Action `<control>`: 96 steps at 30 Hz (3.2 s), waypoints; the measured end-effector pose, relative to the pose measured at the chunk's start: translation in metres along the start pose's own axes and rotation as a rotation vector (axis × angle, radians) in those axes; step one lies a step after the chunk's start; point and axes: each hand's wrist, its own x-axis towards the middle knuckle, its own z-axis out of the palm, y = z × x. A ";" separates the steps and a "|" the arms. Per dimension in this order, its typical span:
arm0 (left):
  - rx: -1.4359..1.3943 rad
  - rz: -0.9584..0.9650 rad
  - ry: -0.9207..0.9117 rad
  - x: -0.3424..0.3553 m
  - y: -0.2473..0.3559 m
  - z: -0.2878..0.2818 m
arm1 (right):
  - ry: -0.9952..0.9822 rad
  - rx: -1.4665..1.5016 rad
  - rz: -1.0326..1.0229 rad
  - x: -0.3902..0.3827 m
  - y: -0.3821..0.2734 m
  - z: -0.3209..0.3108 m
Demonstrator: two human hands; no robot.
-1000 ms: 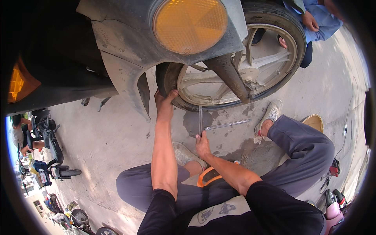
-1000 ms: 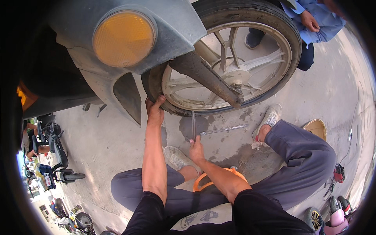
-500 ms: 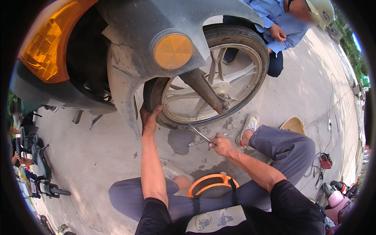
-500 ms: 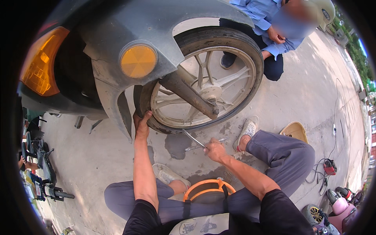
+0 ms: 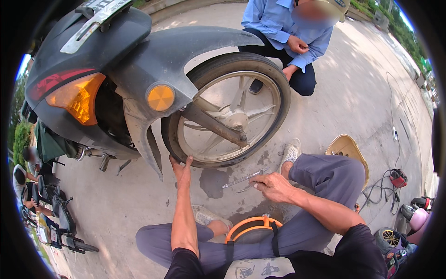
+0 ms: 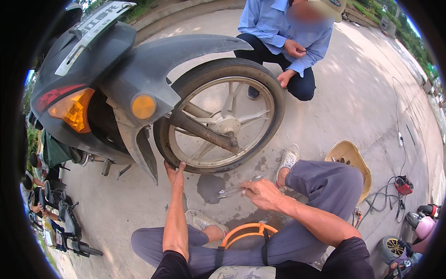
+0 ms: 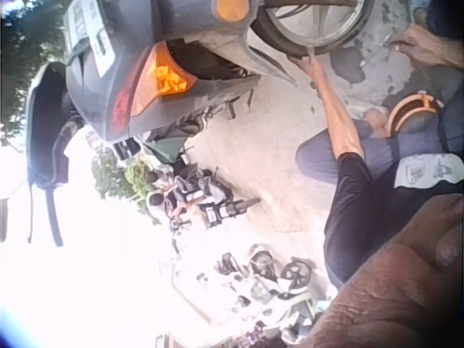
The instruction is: The person uses a metal tire lever to pry the tire bead away from the rim of a scooter's front wheel. They repeatedly insert the lever between the tire and rim, working around the circumference to loosen the tire.
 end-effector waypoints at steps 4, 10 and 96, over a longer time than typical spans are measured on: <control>0.057 0.306 0.134 0.019 0.091 0.005 | -0.088 0.769 0.233 -0.019 0.011 0.004; 0.120 0.357 0.135 0.052 0.124 -0.002 | -0.257 1.414 0.327 -0.018 0.017 0.004; -0.386 0.077 0.044 0.041 0.014 -0.006 | 0.181 -0.753 -0.436 0.183 0.169 -0.002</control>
